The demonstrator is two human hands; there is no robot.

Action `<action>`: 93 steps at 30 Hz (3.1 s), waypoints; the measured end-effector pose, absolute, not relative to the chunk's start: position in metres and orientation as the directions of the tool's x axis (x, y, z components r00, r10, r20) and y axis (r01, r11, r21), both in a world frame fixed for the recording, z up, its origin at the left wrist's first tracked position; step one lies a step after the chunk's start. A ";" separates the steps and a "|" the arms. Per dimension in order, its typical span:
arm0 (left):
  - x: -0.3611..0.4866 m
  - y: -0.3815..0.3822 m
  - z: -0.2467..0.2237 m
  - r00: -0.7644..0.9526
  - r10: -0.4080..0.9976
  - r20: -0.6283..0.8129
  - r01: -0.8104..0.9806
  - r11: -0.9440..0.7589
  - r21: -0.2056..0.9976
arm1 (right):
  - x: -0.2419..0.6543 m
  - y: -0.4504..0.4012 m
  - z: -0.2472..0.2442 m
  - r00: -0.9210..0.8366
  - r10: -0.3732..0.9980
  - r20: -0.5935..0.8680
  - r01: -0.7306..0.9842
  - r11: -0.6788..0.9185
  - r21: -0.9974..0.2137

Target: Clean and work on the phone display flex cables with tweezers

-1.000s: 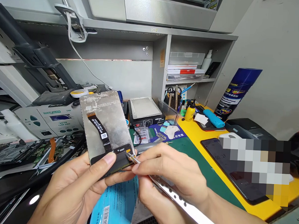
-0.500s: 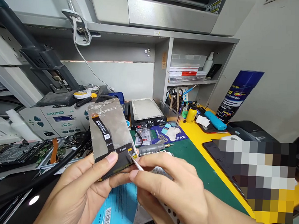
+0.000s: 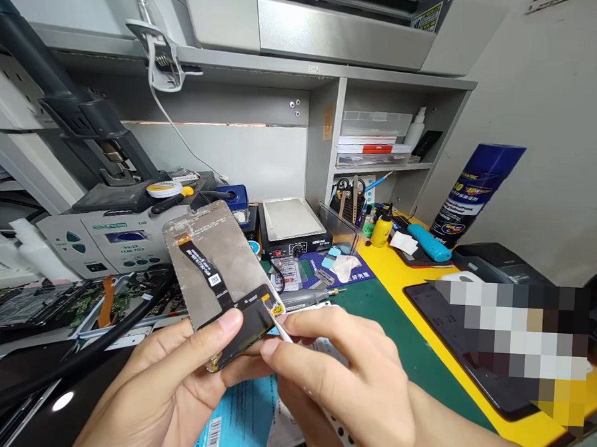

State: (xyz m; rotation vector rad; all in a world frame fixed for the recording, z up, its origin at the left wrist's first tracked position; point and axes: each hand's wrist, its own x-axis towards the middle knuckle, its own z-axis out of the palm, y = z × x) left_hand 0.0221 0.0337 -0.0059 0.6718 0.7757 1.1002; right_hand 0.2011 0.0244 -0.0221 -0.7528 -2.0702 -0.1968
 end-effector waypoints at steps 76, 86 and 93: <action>0.024 0.041 -0.003 0.204 0.879 -0.431 -0.635 0.454 0.625 | 0.201 0.020 -0.012 -0.410 0.429 0.805 0.568 0.810 -0.143; 0.019 0.045 -0.007 0.270 0.899 -0.343 -0.557 0.437 0.706 | 0.199 0.018 -0.012 -0.354 0.422 0.835 0.561 0.810 -0.172; 0.021 0.040 -0.005 0.246 0.912 -0.328 -0.498 0.409 0.765 | 0.200 0.019 -0.012 -0.373 0.424 0.825 0.502 0.841 -0.205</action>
